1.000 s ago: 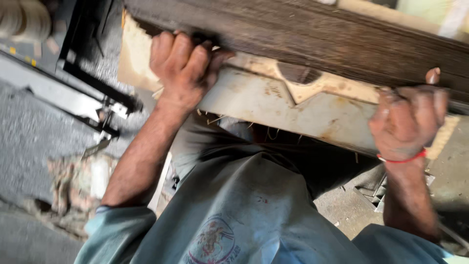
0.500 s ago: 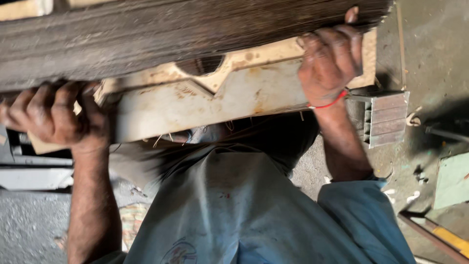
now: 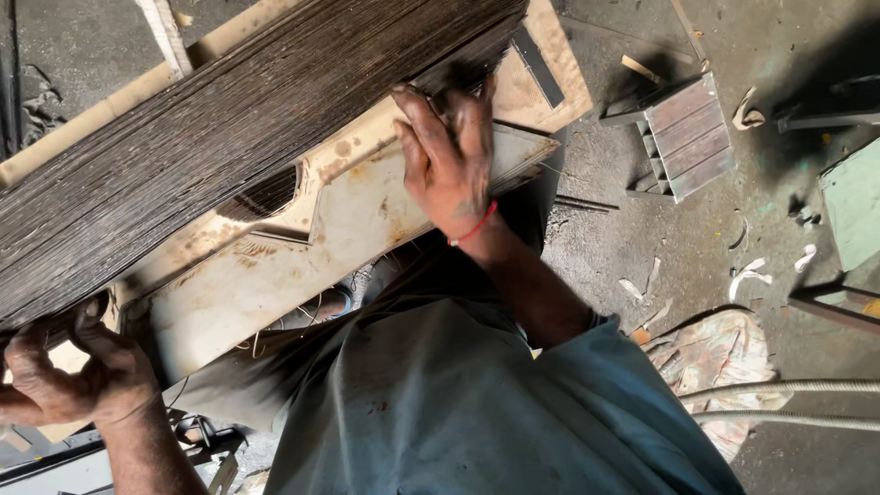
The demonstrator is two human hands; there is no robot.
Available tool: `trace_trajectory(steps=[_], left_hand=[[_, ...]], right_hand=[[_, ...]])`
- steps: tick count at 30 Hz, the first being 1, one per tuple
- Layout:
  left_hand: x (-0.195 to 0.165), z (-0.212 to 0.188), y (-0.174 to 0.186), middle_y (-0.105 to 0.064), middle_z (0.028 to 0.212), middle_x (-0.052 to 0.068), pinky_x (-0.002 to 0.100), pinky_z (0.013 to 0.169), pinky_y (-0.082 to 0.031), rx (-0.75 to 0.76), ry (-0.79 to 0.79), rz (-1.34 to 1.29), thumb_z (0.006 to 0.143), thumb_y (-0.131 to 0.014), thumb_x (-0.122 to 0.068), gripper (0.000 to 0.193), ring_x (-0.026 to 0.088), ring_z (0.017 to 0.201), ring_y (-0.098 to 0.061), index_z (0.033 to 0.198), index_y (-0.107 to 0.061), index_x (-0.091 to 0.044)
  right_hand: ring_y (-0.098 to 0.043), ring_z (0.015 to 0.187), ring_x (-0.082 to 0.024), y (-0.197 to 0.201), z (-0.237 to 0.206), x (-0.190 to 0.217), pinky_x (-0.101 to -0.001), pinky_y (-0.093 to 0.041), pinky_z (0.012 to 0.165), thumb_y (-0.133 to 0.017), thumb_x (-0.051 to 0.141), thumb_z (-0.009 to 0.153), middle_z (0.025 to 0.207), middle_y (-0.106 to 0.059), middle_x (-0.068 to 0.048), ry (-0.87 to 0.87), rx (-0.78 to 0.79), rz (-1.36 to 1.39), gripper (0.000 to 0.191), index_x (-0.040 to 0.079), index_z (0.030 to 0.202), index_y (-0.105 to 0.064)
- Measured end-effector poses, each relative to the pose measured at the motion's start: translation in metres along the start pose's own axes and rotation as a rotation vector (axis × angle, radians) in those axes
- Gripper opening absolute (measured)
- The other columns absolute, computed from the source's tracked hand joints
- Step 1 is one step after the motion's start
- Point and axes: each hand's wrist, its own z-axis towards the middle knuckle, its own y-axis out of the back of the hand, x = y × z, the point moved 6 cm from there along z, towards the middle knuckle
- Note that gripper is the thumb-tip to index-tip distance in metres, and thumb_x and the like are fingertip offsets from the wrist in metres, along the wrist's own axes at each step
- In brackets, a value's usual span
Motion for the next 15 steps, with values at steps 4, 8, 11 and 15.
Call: trace_trajectory(steps=[4,8,11,15], left_hand=[[-0.007,-0.009,0.003,-0.050,0.121,0.018,0.039,0.080,-0.060,0.017,-0.184,0.276,0.101,-0.083,-0.019,0.027,0.027,0.113,-0.049,0.104,-0.071,0.005],[0.001,-0.011,-0.001,-0.045,0.130,0.025,0.037,0.088,-0.067,-0.016,-0.157,0.066,0.094,-0.083,-0.019,0.040,0.030,0.122,-0.053,0.116,-0.069,0.011],[0.009,-0.011,-0.002,-0.058,0.119,0.020,0.041,0.080,-0.062,-0.021,-0.076,0.199,0.097,-0.090,-0.019,0.033,0.027,0.110,-0.060,0.102,-0.073,0.009],[0.003,-0.017,0.003,-0.050,0.125,0.018,0.044,0.091,-0.060,0.016,-0.128,0.239,0.102,-0.083,-0.022,0.031,0.030,0.116,-0.052,0.110,-0.071,0.005]], right_hand=[[-0.052,0.142,-0.037,0.006,-0.014,-0.012,-0.0419,-0.055,0.114,-0.069,0.010,0.111,0.153,-0.039,-0.020,-0.159,0.064,0.187,0.072,0.018,0.166,-0.023],[-0.058,0.135,-0.034,0.015,-0.010,-0.019,-0.0374,-0.060,0.111,-0.074,0.010,0.108,0.144,-0.048,-0.021,-0.134,0.194,0.073,0.070,0.014,0.162,-0.028],[-0.060,0.132,-0.032,0.015,-0.001,-0.020,-0.0353,-0.061,0.107,-0.076,0.008,0.108,0.142,-0.048,-0.023,-0.146,0.249,0.126,0.066,0.009,0.158,-0.033],[-0.050,0.143,-0.036,0.014,0.005,-0.011,-0.0437,-0.057,0.110,-0.079,0.008,0.103,0.158,-0.040,-0.024,-0.152,0.265,0.222,0.079,0.008,0.161,-0.025]])
